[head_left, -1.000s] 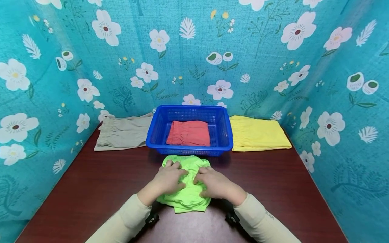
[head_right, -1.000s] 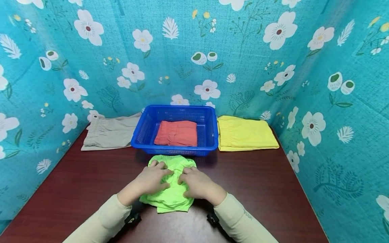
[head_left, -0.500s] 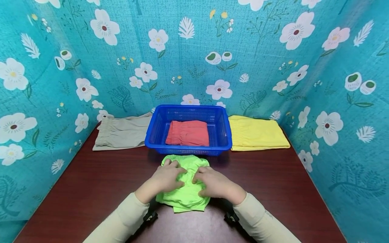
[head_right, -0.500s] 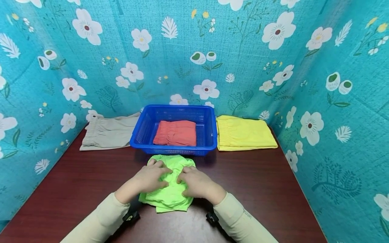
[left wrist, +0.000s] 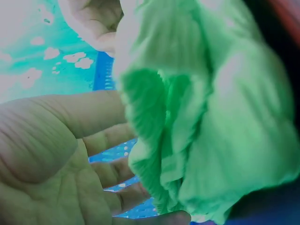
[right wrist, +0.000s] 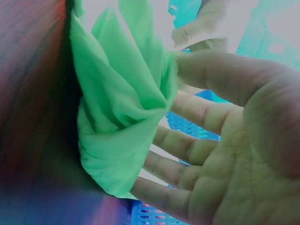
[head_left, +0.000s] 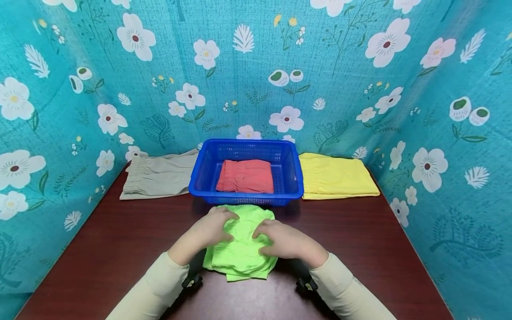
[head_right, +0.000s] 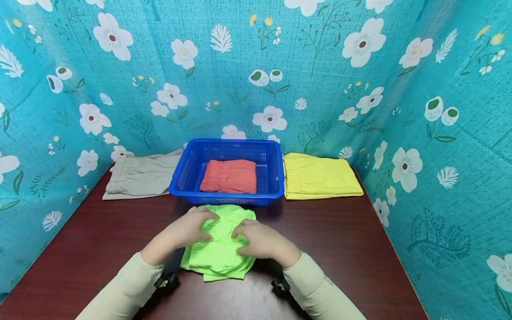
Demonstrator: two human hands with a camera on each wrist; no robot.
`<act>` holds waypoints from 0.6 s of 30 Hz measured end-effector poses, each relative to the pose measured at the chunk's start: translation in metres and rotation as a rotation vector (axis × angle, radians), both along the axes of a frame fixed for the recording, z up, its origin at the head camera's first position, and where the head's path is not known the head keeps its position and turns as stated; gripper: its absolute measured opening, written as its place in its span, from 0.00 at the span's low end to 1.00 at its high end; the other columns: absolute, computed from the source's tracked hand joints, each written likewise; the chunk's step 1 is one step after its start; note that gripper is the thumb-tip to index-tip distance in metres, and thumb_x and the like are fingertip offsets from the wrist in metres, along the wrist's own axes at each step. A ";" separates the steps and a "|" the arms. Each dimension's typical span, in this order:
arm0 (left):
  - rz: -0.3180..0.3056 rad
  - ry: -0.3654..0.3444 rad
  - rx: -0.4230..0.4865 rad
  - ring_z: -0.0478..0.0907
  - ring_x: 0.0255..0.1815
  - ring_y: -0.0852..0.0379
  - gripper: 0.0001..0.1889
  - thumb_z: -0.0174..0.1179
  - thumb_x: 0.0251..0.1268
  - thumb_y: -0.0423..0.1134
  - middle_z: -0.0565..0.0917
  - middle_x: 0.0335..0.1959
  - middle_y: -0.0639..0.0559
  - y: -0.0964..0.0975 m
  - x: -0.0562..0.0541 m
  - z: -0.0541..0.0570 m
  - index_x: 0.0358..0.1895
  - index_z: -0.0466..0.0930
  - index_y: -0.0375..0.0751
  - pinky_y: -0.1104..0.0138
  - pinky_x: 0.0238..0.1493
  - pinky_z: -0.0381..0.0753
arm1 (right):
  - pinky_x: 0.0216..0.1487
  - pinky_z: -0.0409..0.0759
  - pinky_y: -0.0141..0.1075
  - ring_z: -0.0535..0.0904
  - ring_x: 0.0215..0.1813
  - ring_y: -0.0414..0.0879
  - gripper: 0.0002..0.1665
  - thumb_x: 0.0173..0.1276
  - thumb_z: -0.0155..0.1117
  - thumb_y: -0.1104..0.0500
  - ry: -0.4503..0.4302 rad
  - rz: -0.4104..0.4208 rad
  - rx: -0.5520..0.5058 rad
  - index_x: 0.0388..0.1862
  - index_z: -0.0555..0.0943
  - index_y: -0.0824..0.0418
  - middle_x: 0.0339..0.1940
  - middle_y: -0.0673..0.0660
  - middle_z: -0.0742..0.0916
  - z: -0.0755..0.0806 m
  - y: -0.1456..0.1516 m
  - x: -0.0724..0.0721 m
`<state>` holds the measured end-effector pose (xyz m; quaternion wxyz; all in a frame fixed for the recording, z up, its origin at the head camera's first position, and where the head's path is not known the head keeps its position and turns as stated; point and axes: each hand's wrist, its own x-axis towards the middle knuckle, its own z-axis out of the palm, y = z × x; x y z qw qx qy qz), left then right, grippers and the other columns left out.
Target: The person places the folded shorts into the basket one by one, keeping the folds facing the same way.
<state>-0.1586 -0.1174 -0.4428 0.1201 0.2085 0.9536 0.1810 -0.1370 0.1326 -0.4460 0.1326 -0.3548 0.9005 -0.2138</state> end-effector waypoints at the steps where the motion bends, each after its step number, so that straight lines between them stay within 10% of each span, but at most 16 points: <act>1: 0.012 0.001 0.005 0.71 0.65 0.39 0.27 0.78 0.54 0.40 0.81 0.60 0.45 -0.001 0.000 0.003 0.60 0.84 0.46 0.50 0.58 0.80 | 0.61 0.79 0.42 0.79 0.60 0.46 0.18 0.67 0.71 0.55 0.003 -0.013 -0.017 0.55 0.85 0.56 0.55 0.51 0.84 0.002 0.001 0.000; 18: 0.182 -0.025 -0.005 0.72 0.60 0.43 0.36 0.82 0.48 0.47 0.77 0.56 0.42 -0.010 -0.001 0.010 0.63 0.80 0.45 0.50 0.53 0.82 | 0.57 0.80 0.49 0.81 0.55 0.49 0.20 0.69 0.72 0.50 -0.067 -0.409 -0.043 0.54 0.84 0.60 0.51 0.55 0.87 0.003 0.009 -0.007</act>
